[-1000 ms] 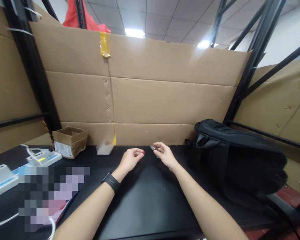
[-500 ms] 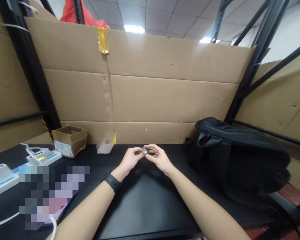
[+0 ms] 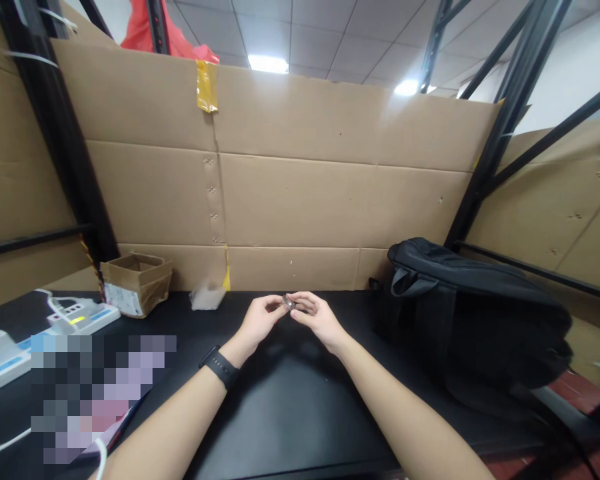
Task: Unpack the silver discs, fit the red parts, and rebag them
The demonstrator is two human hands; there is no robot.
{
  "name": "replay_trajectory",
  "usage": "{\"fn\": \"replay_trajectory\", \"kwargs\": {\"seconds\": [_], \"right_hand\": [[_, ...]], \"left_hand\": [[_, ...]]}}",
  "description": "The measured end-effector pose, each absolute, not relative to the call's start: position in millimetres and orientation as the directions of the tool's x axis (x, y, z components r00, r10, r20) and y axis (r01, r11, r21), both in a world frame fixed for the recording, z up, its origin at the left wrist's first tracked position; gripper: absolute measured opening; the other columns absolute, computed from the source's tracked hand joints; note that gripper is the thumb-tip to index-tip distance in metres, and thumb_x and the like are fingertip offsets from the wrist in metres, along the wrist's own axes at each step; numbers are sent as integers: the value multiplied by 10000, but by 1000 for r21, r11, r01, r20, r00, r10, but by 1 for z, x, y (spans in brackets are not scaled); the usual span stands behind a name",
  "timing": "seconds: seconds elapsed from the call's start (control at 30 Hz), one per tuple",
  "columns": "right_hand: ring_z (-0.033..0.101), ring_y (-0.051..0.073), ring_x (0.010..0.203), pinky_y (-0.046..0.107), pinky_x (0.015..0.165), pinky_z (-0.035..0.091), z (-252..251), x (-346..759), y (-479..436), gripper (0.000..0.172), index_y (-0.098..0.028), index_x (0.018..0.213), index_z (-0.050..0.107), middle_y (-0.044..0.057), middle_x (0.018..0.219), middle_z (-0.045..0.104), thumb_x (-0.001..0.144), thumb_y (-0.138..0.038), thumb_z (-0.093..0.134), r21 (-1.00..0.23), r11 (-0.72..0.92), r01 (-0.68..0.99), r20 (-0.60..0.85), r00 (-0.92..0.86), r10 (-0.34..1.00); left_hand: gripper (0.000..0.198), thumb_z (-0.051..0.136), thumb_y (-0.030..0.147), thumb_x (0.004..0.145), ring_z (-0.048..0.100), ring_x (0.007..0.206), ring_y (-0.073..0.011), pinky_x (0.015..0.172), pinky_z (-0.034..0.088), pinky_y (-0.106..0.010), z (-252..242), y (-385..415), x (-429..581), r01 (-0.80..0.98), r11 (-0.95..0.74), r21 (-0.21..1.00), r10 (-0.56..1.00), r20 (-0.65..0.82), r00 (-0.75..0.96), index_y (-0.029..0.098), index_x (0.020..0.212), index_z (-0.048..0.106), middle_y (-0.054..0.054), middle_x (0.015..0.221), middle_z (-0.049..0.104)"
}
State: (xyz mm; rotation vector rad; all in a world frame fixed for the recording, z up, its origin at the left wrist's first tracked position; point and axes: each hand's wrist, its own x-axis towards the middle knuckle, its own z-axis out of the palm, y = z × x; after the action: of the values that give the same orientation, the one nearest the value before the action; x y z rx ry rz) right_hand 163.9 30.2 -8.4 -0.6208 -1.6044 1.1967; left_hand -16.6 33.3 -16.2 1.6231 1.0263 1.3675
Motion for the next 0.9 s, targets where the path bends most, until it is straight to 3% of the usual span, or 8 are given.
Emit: {"fn": "replay_trajectory", "kwargs": {"seconds": [0.23,0.53,0.77,0.9], "right_hand": [[617,255,1200,471,1085,436,-12,164,31,398,-249,1112,666,85,1282,675,752,-337,812,-919,355,-172,395,-378,838],[672,224,1063,444,1030,482,-11,166,31,439,-262,1109,670,73,1271,681,710,-327,840,-914,357,-193,406,-387,828],[690,257,995,434,921,532,-16,165,36,438,-211,1084,734,95,1066,754,715,-429,823,-915,404,-24,389,-329,861],[689,253,965,407,905,527,-12,170,38,299,-212,926,784,87,1012,755,802,-479,731,-862,503,69,465,-289,837]], "left_hand": [[282,744,398,747,629,745,-185,706,450,-273,-14,27,-11,85,-344,935,939,342,38,137,847,783,-82,835,752],[344,741,440,764,667,877,-217,801,465,-287,-18,25,-6,-99,-264,959,956,274,103,154,949,786,-97,935,769],[228,707,403,777,662,786,-209,738,466,-295,-24,35,-15,329,-438,837,882,470,-20,194,831,779,-66,874,759],[164,671,363,806,644,821,-202,778,440,-306,-18,28,-15,513,-436,739,852,523,-30,230,775,761,-34,865,749]]}}
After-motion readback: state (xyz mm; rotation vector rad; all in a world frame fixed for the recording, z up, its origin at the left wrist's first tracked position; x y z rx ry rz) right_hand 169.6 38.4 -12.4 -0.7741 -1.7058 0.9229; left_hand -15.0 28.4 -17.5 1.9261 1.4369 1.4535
